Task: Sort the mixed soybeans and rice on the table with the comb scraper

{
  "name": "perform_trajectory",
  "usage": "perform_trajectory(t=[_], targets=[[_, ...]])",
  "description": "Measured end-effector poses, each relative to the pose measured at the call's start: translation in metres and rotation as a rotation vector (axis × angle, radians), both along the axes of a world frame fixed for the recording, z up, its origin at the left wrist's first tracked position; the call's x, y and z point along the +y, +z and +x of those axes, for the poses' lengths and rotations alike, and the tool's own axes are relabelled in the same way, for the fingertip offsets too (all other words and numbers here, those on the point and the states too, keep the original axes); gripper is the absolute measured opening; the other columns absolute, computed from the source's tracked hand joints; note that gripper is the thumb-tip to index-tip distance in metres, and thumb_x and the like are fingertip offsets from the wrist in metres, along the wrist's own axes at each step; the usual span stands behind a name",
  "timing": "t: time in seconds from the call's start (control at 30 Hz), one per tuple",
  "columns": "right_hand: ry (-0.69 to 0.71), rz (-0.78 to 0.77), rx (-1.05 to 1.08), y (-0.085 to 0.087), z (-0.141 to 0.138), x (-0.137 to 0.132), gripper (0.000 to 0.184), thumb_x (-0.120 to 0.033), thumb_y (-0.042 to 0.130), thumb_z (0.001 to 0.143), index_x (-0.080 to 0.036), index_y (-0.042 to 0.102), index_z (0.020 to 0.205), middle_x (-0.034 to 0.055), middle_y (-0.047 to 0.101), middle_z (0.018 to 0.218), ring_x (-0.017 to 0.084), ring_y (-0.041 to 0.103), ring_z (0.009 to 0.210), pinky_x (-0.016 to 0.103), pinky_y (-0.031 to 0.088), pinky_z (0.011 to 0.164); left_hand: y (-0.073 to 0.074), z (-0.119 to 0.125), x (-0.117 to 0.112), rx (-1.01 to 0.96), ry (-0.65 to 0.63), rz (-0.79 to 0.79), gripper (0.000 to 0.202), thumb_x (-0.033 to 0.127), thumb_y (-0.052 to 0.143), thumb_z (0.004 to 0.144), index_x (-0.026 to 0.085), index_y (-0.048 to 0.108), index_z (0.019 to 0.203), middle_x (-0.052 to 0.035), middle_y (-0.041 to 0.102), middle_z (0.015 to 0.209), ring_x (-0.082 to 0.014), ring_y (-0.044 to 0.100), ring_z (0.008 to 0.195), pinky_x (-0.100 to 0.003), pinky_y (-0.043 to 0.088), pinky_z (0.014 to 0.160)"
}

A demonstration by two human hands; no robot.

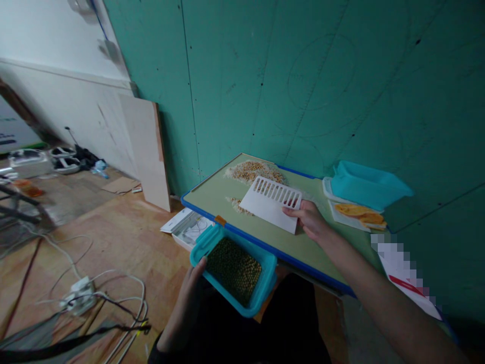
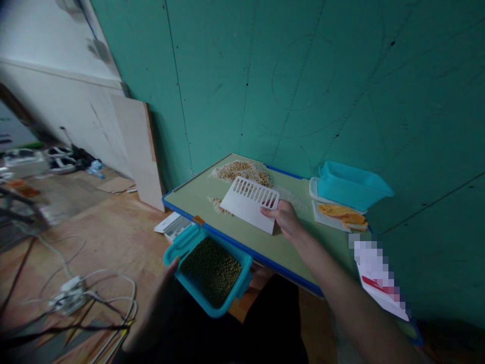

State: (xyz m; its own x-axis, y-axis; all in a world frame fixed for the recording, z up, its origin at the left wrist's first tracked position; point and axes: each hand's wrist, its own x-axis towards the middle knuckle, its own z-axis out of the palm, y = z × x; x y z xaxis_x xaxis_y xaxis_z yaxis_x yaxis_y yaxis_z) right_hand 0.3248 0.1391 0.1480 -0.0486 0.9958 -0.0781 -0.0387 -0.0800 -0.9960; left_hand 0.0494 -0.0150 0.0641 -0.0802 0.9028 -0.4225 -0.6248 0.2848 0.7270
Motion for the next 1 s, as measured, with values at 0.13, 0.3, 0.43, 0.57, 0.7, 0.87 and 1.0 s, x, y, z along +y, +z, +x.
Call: perform_trajectory(t=[0.13,0.3,0.43,0.57,0.7,0.87,1.0], targets=[[0.015,-0.023,-0.007,0.001,-0.001,-0.002,0.047,-0.035,0.093,0.046,-0.018,0.075,0.086,0.0062,0.080,0.086,0.026,0.072,0.077,0.033,0.053,0.067,-0.003,0.001,0.002,-0.004,0.025,-0.064,0.072,0.057,0.066,0.087,0.024,0.049,0.148,-0.0143,0.075,0.125,-0.0383,0.062,0.128,-0.050,0.051,0.103],[0.021,-0.033,0.025,0.003,-0.001,-0.003,0.050,-0.033,0.094,0.046,-0.018,0.075,0.090,0.0062,0.080,0.089,0.025,0.071,0.079,0.033,0.053,0.068,-0.006,-0.001,0.004,-0.023,0.033,-0.108,0.074,0.054,0.067,0.087,0.026,0.045,0.152,-0.0135,0.075,0.126,-0.0370,0.064,0.126,-0.052,0.052,0.103],[0.002,-0.034,0.027,0.005,-0.002,-0.004,0.050,-0.033,0.094,0.045,-0.018,0.075,0.090,0.0057,0.080,0.086,0.024,0.070,0.075,0.032,0.051,0.067,-0.011,-0.005,0.005,-0.057,0.017,-0.130,0.083,0.052,0.072,0.083,0.027,0.042,0.156,-0.0137,0.076,0.125,-0.0369,0.066,0.123,-0.053,0.052,0.103],[0.008,-0.044,0.018,0.005,-0.002,-0.004,0.048,-0.032,0.094,0.045,-0.018,0.076,0.087,0.0054,0.080,0.086,0.023,0.069,0.074,0.031,0.050,0.065,-0.019,-0.010,0.008,-0.069,-0.008,-0.105,0.089,0.055,0.073,0.082,0.026,0.039,0.158,-0.0132,0.078,0.120,-0.0365,0.068,0.121,-0.052,0.054,0.102],[0.042,-0.056,0.029,0.004,-0.002,-0.004,0.048,-0.032,0.094,0.045,-0.018,0.076,0.087,0.0048,0.080,0.086,0.022,0.069,0.076,0.031,0.051,0.069,-0.024,-0.013,0.011,-0.064,-0.005,-0.148,0.081,0.049,0.075,0.082,0.025,0.046,0.153,-0.0124,0.078,0.120,-0.0359,0.068,0.121,-0.051,0.053,0.102],[0.069,-0.042,0.026,0.003,-0.003,-0.004,0.049,-0.033,0.094,0.046,-0.019,0.075,0.089,0.0042,0.079,0.085,0.023,0.070,0.079,0.033,0.052,0.073,-0.018,-0.007,0.009,-0.045,0.036,-0.184,0.078,0.050,0.073,0.084,0.025,0.046,0.153,-0.0133,0.079,0.116,-0.0364,0.069,0.119,-0.053,0.054,0.101],[0.042,-0.040,0.024,0.003,-0.003,-0.004,0.049,-0.033,0.094,0.046,-0.018,0.074,0.088,0.0038,0.078,0.084,0.023,0.069,0.078,0.033,0.052,0.073,-0.007,-0.004,0.002,0.019,0.034,-0.129,0.077,0.054,0.068,0.087,0.026,0.043,0.154,-0.0117,0.080,0.111,-0.0357,0.071,0.116,-0.053,0.053,0.101]])
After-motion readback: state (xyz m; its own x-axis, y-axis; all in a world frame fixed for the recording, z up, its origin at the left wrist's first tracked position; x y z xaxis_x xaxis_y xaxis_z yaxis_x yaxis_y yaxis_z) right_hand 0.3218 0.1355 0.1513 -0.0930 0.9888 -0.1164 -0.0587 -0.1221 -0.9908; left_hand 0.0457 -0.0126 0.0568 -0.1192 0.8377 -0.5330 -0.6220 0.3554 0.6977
